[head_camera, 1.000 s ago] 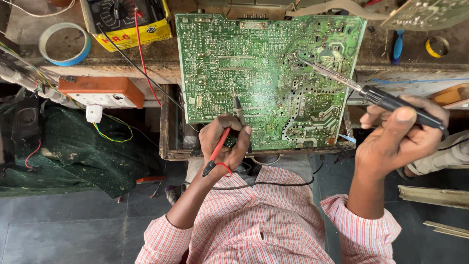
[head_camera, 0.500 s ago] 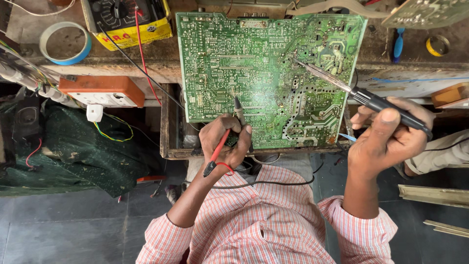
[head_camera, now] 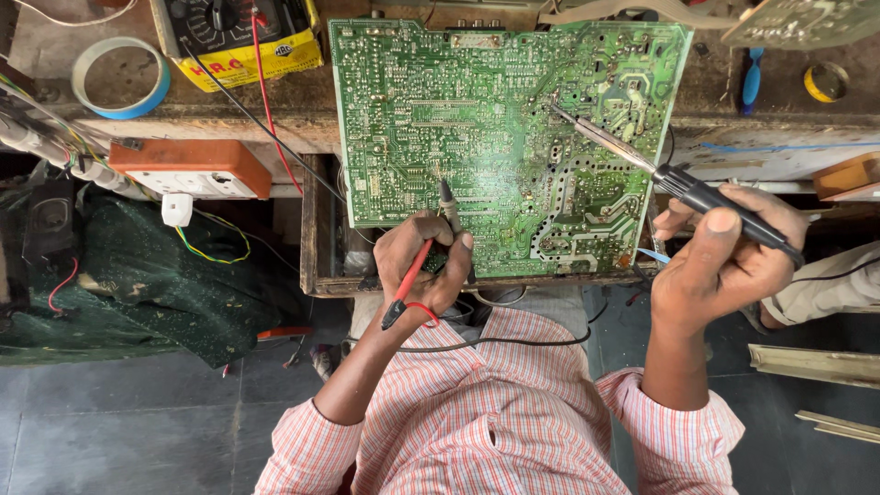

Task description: The person uses a soldering iron and a multimeter to work on a green circuit board. They repeatedly apply the soldering iron to various points on the board and use the multimeter probes to test connections.

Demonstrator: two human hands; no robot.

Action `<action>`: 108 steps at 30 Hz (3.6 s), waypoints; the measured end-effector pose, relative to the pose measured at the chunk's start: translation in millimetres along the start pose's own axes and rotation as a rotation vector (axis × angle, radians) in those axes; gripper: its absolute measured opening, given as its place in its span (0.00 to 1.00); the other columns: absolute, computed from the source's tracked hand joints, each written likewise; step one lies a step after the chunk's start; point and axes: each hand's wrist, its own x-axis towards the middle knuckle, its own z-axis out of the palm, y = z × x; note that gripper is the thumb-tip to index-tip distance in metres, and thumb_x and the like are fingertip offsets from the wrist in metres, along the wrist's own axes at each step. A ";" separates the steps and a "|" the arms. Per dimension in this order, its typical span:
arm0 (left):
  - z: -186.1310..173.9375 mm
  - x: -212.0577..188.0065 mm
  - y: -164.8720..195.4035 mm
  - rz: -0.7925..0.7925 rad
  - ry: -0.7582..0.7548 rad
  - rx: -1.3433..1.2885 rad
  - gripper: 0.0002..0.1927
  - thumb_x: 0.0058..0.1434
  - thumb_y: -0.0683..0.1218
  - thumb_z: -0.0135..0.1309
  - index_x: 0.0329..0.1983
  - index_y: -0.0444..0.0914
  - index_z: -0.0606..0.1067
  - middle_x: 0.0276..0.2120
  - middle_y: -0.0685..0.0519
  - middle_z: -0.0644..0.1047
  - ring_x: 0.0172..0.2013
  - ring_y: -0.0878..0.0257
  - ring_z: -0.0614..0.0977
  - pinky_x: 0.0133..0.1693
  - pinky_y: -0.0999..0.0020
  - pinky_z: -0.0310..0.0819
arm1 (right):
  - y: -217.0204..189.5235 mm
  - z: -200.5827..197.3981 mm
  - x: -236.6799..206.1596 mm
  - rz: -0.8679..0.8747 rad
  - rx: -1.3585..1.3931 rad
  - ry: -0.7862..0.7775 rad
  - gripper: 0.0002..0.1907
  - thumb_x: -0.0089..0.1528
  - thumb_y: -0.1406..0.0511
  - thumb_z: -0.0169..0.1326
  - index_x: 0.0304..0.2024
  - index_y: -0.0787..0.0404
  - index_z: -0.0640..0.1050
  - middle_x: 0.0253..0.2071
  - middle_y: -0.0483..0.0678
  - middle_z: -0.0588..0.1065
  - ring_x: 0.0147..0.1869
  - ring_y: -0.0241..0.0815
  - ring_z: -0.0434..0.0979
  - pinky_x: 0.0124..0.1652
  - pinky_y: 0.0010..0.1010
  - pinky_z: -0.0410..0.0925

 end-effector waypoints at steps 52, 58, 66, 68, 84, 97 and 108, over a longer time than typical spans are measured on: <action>1.1 0.8 0.9 0.018 0.000 0.014 0.12 0.60 0.35 0.62 0.35 0.36 0.68 0.24 0.52 0.73 0.22 0.67 0.73 0.26 0.70 0.66 | 6.8 6.5 -14.0 0.024 0.115 0.067 0.17 0.79 0.62 0.54 0.56 0.71 0.66 0.45 0.61 0.73 0.34 0.50 0.79 0.31 0.34 0.76; 1.0 0.6 0.1 0.010 -0.002 0.001 0.12 0.61 0.36 0.61 0.36 0.37 0.68 0.26 0.51 0.74 0.23 0.67 0.75 0.27 0.71 0.69 | 7.6 5.9 -11.5 0.023 0.113 0.067 0.17 0.79 0.62 0.54 0.56 0.71 0.66 0.44 0.61 0.73 0.33 0.50 0.79 0.32 0.34 0.77; 0.6 -0.3 -0.7 0.001 -0.007 0.030 0.12 0.60 0.37 0.63 0.36 0.37 0.68 0.25 0.51 0.74 0.22 0.66 0.74 0.26 0.70 0.67 | 6.5 6.8 -11.3 0.031 0.110 0.062 0.17 0.79 0.62 0.54 0.56 0.71 0.66 0.43 0.62 0.74 0.33 0.50 0.79 0.32 0.34 0.76; 1.0 -0.4 -0.9 0.005 -0.005 0.024 0.12 0.61 0.37 0.62 0.36 0.37 0.68 0.25 0.51 0.74 0.23 0.66 0.75 0.27 0.70 0.68 | 5.7 6.8 -10.7 0.031 0.112 0.059 0.17 0.79 0.62 0.54 0.56 0.71 0.66 0.43 0.63 0.75 0.33 0.50 0.79 0.32 0.34 0.76; 1.2 0.1 -0.4 -0.008 -0.007 -0.005 0.12 0.61 0.37 0.62 0.36 0.37 0.69 0.24 0.51 0.74 0.22 0.68 0.73 0.26 0.71 0.66 | 2.8 4.7 -9.2 0.013 0.109 0.046 0.17 0.79 0.62 0.54 0.55 0.71 0.66 0.42 0.62 0.74 0.33 0.50 0.79 0.32 0.33 0.76; 1.0 0.3 -0.4 0.005 -0.005 -0.010 0.11 0.63 0.37 0.62 0.36 0.37 0.68 0.25 0.51 0.74 0.23 0.68 0.74 0.27 0.71 0.67 | -0.8 1.7 -11.8 -0.085 -0.020 -0.021 0.17 0.78 0.62 0.54 0.55 0.72 0.66 0.44 0.61 0.73 0.34 0.49 0.80 0.35 0.33 0.78; 1.7 0.4 -1.8 0.036 0.008 0.002 0.11 0.62 0.36 0.61 0.35 0.37 0.69 0.25 0.52 0.73 0.22 0.68 0.74 0.26 0.71 0.67 | -1.6 3.7 -7.8 -0.093 -0.039 -0.003 0.19 0.79 0.61 0.54 0.57 0.71 0.66 0.43 0.59 0.72 0.33 0.48 0.80 0.33 0.33 0.78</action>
